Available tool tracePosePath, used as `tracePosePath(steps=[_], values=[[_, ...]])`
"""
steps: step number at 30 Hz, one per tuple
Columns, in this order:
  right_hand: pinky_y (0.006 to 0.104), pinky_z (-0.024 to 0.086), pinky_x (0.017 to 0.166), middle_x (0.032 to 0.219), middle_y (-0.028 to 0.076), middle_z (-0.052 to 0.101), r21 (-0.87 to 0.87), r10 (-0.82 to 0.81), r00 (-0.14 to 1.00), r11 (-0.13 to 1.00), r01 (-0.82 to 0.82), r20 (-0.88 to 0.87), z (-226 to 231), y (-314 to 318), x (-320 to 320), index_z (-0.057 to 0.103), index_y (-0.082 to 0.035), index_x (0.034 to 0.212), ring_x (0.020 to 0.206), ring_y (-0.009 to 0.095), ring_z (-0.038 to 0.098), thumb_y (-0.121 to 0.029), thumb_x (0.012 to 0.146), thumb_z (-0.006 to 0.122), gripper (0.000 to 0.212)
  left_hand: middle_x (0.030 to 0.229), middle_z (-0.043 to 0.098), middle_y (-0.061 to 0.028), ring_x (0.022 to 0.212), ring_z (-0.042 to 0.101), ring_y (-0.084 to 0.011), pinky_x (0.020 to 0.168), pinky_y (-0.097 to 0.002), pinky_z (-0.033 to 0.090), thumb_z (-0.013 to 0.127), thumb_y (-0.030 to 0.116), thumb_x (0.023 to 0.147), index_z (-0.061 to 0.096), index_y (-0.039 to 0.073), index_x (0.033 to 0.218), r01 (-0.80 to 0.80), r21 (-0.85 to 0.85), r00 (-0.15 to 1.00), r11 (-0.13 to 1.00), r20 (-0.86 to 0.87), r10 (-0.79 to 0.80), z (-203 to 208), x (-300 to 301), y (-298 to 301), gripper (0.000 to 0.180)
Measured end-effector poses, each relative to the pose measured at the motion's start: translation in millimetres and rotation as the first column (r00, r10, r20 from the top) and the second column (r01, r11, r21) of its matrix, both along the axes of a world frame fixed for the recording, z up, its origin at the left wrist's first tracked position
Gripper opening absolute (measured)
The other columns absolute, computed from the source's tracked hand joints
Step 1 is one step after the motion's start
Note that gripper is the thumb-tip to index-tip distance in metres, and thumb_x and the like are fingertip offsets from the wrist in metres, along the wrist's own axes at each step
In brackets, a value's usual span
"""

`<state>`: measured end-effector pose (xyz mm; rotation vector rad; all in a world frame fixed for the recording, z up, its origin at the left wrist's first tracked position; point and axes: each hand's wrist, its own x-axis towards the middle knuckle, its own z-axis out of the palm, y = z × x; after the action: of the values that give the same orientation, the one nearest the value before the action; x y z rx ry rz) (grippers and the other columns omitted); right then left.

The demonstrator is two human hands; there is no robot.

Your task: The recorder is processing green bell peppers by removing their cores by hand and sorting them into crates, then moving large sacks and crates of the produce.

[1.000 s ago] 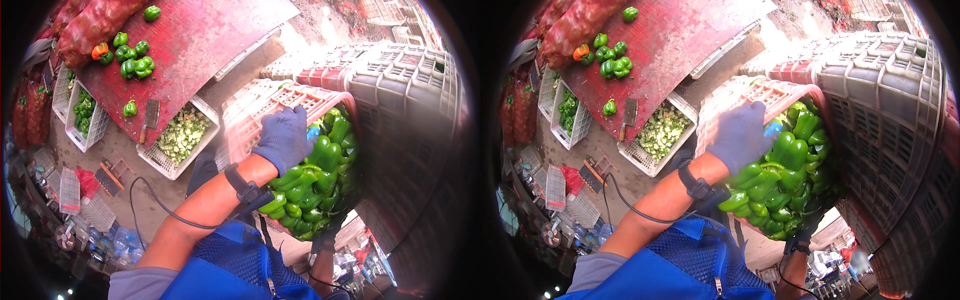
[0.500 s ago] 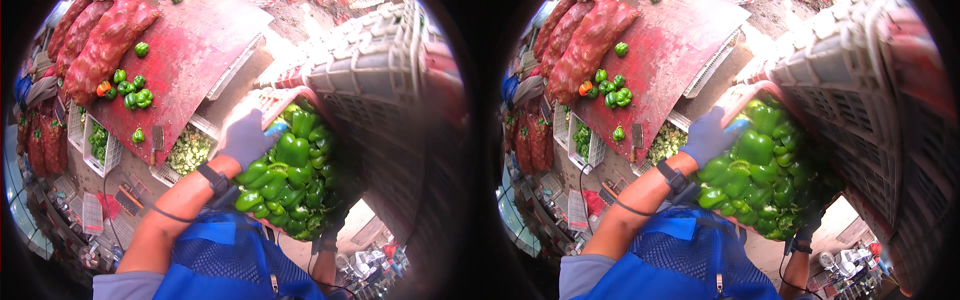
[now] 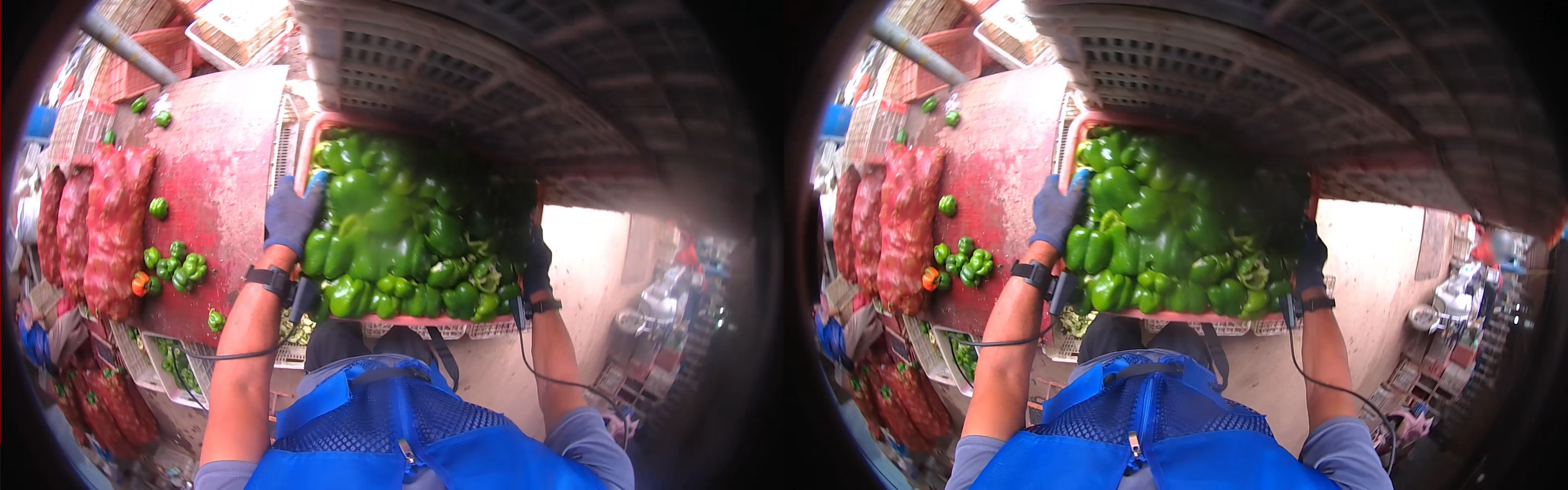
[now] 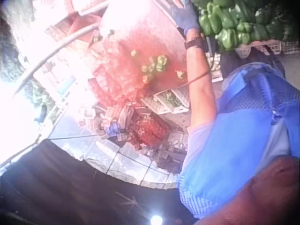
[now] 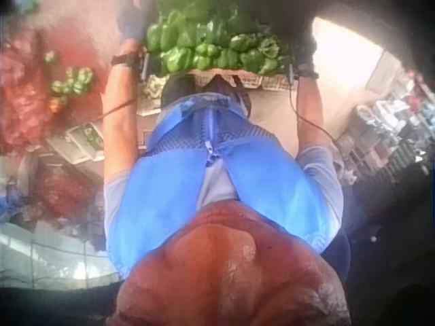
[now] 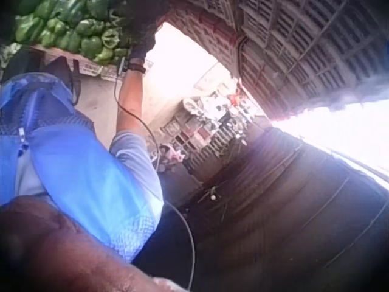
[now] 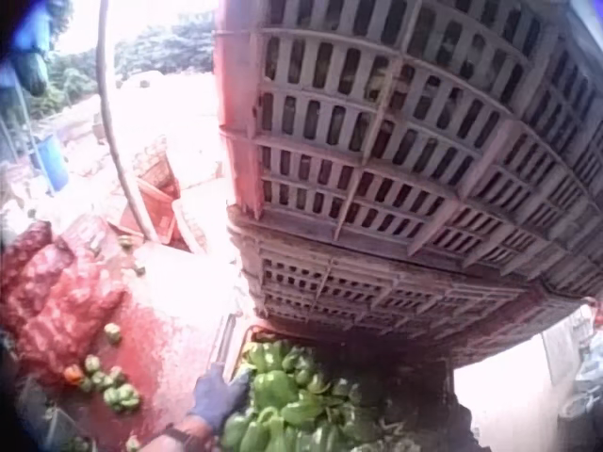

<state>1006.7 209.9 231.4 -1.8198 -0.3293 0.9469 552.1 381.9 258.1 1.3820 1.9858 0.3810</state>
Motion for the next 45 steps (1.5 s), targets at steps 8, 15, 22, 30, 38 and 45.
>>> tracePosePath(steps=[8, 15, 22, 30, 38, 45], values=[[0.0258, 0.045, 0.058, 0.075, -0.004, 0.060, 0.127, 0.063, 0.990, 0.991, -0.047, -0.127, 12.0, 33.0, -18.6, 0.063, -0.013, 0.084, 0.065, 0.008, 0.054, -0.047, 0.098, 0.051, 0.038, 0.074, 0.058, 0.0007, 0.067, 0.056, -0.0134, 0.062, -0.0321, 0.045, 0.064, 0.060, 0.083, 0.063, 0.012, 0.097, -0.224, -0.140, 0.781, 0.965, 0.566, 0.263, -41.6, -81.8, 36.3, 0.049], [0.0278, 0.048, 0.051, 0.085, 0.004, 0.068, 0.042, 0.146, 0.988, 0.988, -0.148, 0.040, -10.8, -87.6, 29.0, 0.065, -0.009, 0.102, 0.069, 0.013, 0.064, -0.055, 0.094, 0.051, 0.049, 0.075, 0.058, 0.0034, 0.060, 0.054, -0.0101, 0.052, -0.0230, 0.040, 0.064, 0.049, 0.088, 0.060, 0.015, 0.087, -0.305, 0.014, 0.775, 0.952, 0.585, 0.240, -8.0, -175.4, -121.6, 0.034], [0.0295, 0.044, 0.043, 0.065, 0.001, 0.058, -0.354, 0.035, 0.982, 0.930, -0.100, -0.185, -89.4, -344.6, 39.9, 0.062, -0.012, 0.086, 0.049, 0.015, 0.052, -0.057, 0.092, 0.052, 0.046, 0.062, 0.055, -0.0033, 0.050, 0.052, -0.0145, 0.047, -0.0315, 0.042, 0.062, 0.041, 0.089, 0.059, 0.010, 0.073, -0.253, -0.447, 0.783, 0.858, 0.426, 0.453, -142.4, -198.8, -435.5, 0.034], [0.0367, 0.047, 0.044, 0.070, 0.006, 0.062, -0.633, -0.145, 0.885, 0.750, -0.193, -0.442, -117.9, -545.1, -36.3, 0.061, -0.011, 0.088, 0.051, 0.020, 0.057, -0.054, 0.091, 0.053, 0.044, 0.076, 0.064, -0.0189, 0.070, 0.064, -0.0358, 0.063, -0.0467, 0.050, 0.063, 0.034, 0.083, 0.062, 0.014, 0.099, 0.634, -0.295, 0.721, 0.715, -0.109, -0.684, -207.1, -264.5, -681.8, 0.025], [0.0358, 0.044, 0.042, 0.063, 0.004, 0.055, -0.523, 0.178, 0.848, 0.718, -0.459, -0.500, -90.4, -492.1, -58.6, 0.058, -0.008, 0.085, 0.047, 0.021, 0.053, -0.051, 0.091, 0.056, 0.043, 0.077, 0.062, -0.0018, 0.065, 0.058, -0.0098, 0.056, -0.0238, 0.046, 0.066, 0.027, 0.089, 0.064, 0.007, 0.094, -0.271, -0.481, 0.758, 0.834, 0.427, 0.493, -72.7, -178.3, -599.7, 0.021], [0.0329, 0.041, 0.039, 0.061, 0.002, 0.051, -0.501, 0.448, 0.787, 0.608, -0.615, -0.423, -64.3, -413.6, -114.2, 0.057, -0.011, 0.082, 0.045, 0.018, 0.049, -0.053, 0.090, 0.057, 0.043, 0.072, 0.061, 0.0004, 0.064, 0.055, -0.0086, 0.060, -0.0257, 0.046, 0.066, 0.035, 0.089, 0.066, 0.005, 0.091, -0.422, -0.405, 0.656, 0.811, 0.481, 0.581, -67.3, -193.8, -703.8, 0.030]])
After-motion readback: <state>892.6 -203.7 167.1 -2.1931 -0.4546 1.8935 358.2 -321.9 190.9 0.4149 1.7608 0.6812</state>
